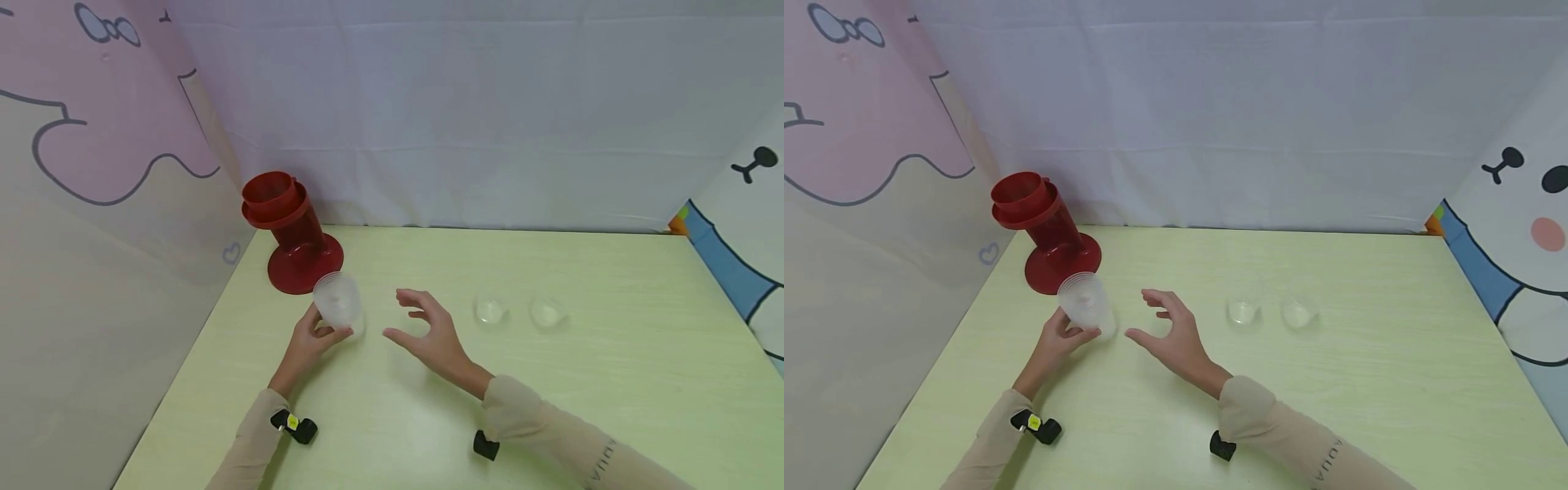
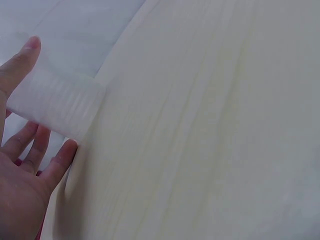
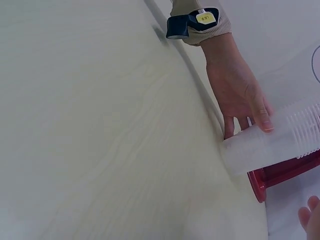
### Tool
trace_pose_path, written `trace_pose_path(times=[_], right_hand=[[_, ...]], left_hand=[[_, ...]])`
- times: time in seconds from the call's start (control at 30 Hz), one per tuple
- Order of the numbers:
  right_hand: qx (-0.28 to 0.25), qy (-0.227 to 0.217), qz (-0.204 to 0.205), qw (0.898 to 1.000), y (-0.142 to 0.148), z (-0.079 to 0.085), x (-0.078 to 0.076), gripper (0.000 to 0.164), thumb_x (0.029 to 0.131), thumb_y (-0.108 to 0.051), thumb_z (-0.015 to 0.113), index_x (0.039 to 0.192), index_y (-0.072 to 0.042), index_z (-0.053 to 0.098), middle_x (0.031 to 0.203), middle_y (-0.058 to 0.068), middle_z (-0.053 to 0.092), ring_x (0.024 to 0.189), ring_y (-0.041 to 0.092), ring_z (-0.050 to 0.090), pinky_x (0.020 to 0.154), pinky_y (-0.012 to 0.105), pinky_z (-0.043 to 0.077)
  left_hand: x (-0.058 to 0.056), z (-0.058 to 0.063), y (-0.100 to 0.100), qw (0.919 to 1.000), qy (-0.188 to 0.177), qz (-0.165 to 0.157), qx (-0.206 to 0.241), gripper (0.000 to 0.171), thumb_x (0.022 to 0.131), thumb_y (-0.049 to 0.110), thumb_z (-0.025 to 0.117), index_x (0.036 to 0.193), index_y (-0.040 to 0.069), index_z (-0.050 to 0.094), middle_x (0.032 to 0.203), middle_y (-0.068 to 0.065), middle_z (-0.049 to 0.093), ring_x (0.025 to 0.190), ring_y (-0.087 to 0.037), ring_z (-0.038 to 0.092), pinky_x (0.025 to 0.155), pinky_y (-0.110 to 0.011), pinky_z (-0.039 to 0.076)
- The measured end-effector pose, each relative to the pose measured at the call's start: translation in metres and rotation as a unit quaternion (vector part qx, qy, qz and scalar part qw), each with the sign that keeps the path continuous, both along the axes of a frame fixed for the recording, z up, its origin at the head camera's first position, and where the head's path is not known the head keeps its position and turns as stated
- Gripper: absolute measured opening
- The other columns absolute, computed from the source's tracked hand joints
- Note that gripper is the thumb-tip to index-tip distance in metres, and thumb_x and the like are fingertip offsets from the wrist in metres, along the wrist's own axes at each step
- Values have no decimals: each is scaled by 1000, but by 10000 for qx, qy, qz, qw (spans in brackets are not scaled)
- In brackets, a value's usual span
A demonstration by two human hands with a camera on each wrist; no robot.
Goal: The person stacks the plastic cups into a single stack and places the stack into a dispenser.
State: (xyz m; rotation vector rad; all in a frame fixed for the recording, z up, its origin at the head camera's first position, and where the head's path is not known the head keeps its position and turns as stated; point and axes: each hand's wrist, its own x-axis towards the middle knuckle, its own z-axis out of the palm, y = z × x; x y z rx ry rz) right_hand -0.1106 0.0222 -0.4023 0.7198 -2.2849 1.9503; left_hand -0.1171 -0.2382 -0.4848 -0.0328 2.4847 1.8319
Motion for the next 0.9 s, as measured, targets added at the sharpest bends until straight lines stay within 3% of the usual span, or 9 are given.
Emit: trace_pose_path(times=[0.2, 0.47, 0.9], right_hand=[[-79, -61, -72, 9999, 8, -8, 3, 54, 76, -3, 78, 125, -1, 54, 124, 12, 56, 113, 31, 54, 93, 49, 46], [-155, -84, -311, 9994, 19, -42, -5, 56, 76, -10, 80, 126, -13, 54, 123, 1, 56, 113, 22, 54, 94, 41, 48], [-457, -345, -592, 9966, 36, -47, 7, 56, 76, -7, 79, 125, -11, 55, 120, 2, 58, 111, 21, 55, 95, 44, 46]], left_hand=[[-1, -4, 0, 9999, 135, 36, 14, 80, 73, 37, 81, 140, 32, 37, 130, -1, 49, 100, -26, 62, 88, -36, 52], [0, -6, -1, 9999, 146, 35, 30, 79, 73, 39, 81, 139, 35, 37, 130, 1, 50, 101, -25, 62, 88, -37, 52], [-1, -7, -1, 10000, 89, 18, 11, 79, 73, 41, 80, 139, 36, 37, 130, 1, 49, 103, -25, 62, 90, -39, 51]])
